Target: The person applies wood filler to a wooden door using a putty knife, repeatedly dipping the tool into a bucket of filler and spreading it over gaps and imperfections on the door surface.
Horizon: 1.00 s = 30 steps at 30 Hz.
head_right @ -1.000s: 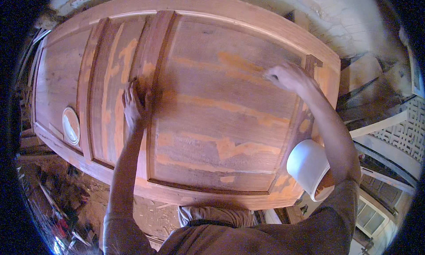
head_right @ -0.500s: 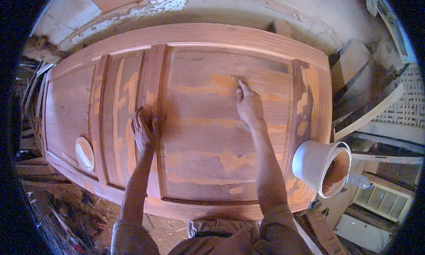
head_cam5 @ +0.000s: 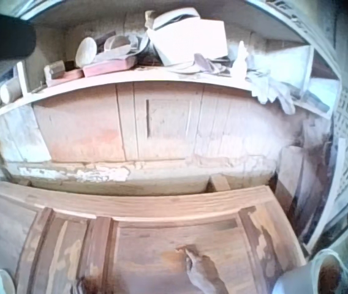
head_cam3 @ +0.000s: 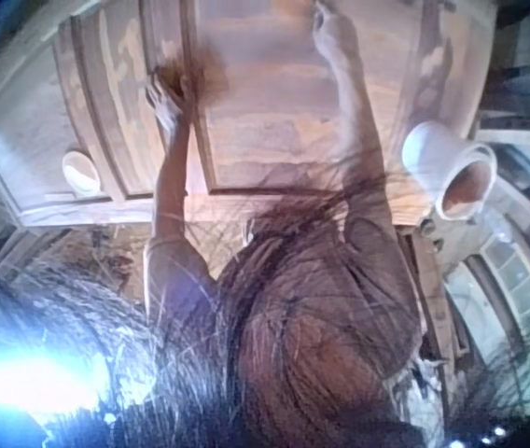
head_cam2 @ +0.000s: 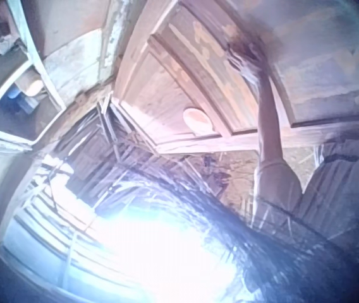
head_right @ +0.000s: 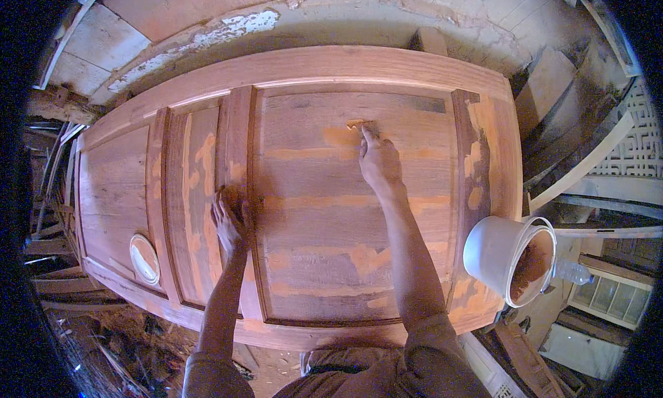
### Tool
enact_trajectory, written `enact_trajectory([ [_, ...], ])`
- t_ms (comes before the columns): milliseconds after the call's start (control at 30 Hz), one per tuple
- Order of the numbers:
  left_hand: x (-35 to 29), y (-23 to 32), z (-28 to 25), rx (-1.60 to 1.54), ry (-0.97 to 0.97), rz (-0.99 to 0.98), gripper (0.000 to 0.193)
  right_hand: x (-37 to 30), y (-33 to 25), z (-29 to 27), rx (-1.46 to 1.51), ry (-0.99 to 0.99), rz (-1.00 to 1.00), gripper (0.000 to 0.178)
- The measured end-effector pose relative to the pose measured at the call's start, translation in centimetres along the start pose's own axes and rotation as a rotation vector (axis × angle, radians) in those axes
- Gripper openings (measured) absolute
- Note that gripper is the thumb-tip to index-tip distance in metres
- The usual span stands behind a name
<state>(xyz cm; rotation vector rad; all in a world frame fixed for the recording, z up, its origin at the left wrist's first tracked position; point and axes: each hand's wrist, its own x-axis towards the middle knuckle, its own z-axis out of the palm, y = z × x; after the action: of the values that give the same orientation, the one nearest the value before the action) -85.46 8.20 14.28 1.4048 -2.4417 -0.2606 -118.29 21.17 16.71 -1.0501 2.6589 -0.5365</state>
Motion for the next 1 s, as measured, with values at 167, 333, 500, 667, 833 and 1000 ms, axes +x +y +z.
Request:
enact_trajectory([
  [167,0.0,0.0,-0.1,-0.029,0.014,0.024,0.060,-1.8,1.7,0.6,0.053,0.003,0.004,0.036],
  [333,-0.1,0.0,0.2,0.015,0.035,0.054,0.057,-1.8,3.0,0.2,0.029,0.027,0.032,0.035],
  [500,-0.2,0.3,-0.2,-0.022,0.045,0.044,0.056,-3.6,3.2,-1.0,0.058,-0.003,0.079,0.035],
  [667,0.1,1.1,-0.9,-0.058,-0.007,0.006,0.056,-2.5,4.7,-0.4,0.042,0.174,-0.063,0.036],
  [833,-0.1,0.8,-0.5,-0.041,0.039,0.015,0.055,-3.5,5.8,-1.1,-0.023,0.080,0.034,0.035],
  [1000,-0.3,-0.1,0.4,-0.015,0.039,0.031,0.055,-3.2,7.0,-0.8,0.027,0.207,-0.012,0.039],
])
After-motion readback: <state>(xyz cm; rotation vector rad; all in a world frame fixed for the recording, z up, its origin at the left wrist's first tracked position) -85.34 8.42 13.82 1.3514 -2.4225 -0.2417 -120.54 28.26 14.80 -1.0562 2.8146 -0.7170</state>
